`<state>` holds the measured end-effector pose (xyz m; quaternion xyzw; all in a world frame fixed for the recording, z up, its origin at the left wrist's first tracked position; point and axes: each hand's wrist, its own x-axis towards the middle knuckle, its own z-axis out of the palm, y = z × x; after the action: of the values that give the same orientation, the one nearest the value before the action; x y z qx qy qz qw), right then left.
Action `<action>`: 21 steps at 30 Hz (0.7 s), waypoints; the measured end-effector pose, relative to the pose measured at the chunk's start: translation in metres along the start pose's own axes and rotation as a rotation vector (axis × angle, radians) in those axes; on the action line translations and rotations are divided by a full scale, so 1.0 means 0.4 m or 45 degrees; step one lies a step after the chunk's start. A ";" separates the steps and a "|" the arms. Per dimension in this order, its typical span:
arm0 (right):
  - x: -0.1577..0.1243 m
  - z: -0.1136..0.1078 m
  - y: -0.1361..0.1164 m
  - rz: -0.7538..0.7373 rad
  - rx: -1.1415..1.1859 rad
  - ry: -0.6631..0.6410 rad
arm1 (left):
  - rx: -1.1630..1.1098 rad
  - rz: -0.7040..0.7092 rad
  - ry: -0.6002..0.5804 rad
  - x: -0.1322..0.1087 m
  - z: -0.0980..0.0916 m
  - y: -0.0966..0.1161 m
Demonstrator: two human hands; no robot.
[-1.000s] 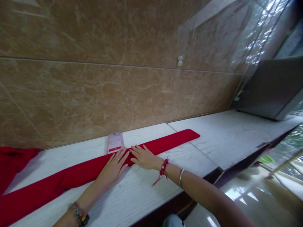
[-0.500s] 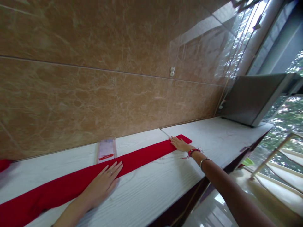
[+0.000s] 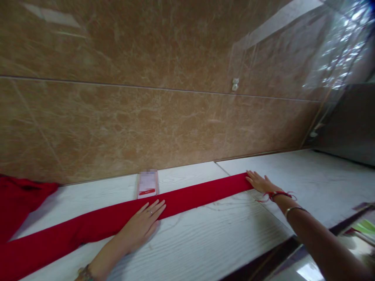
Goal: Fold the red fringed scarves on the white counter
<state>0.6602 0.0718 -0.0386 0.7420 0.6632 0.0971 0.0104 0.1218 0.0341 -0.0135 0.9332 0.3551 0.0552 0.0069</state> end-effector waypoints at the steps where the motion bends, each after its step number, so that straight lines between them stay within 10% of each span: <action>1: 0.002 -0.007 -0.019 -0.090 -0.018 0.060 | -0.001 -0.015 -0.019 -0.001 -0.001 0.004; 5: 0.015 -0.069 -0.200 -0.386 0.067 0.284 | -0.020 -0.009 -0.004 -0.004 -0.002 0.013; 13: -0.111 -0.162 -0.760 -1.013 0.504 0.341 | 0.072 -0.255 0.142 -0.068 -0.005 0.010; 21: -0.164 -0.135 -0.812 -1.097 0.545 0.201 | 0.202 -0.610 0.075 -0.310 -0.040 -0.071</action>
<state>0.3260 0.0401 -0.0411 0.3759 0.9139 0.0014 -0.1534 0.0094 -0.0273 -0.0110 0.8180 0.5693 0.0511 -0.0639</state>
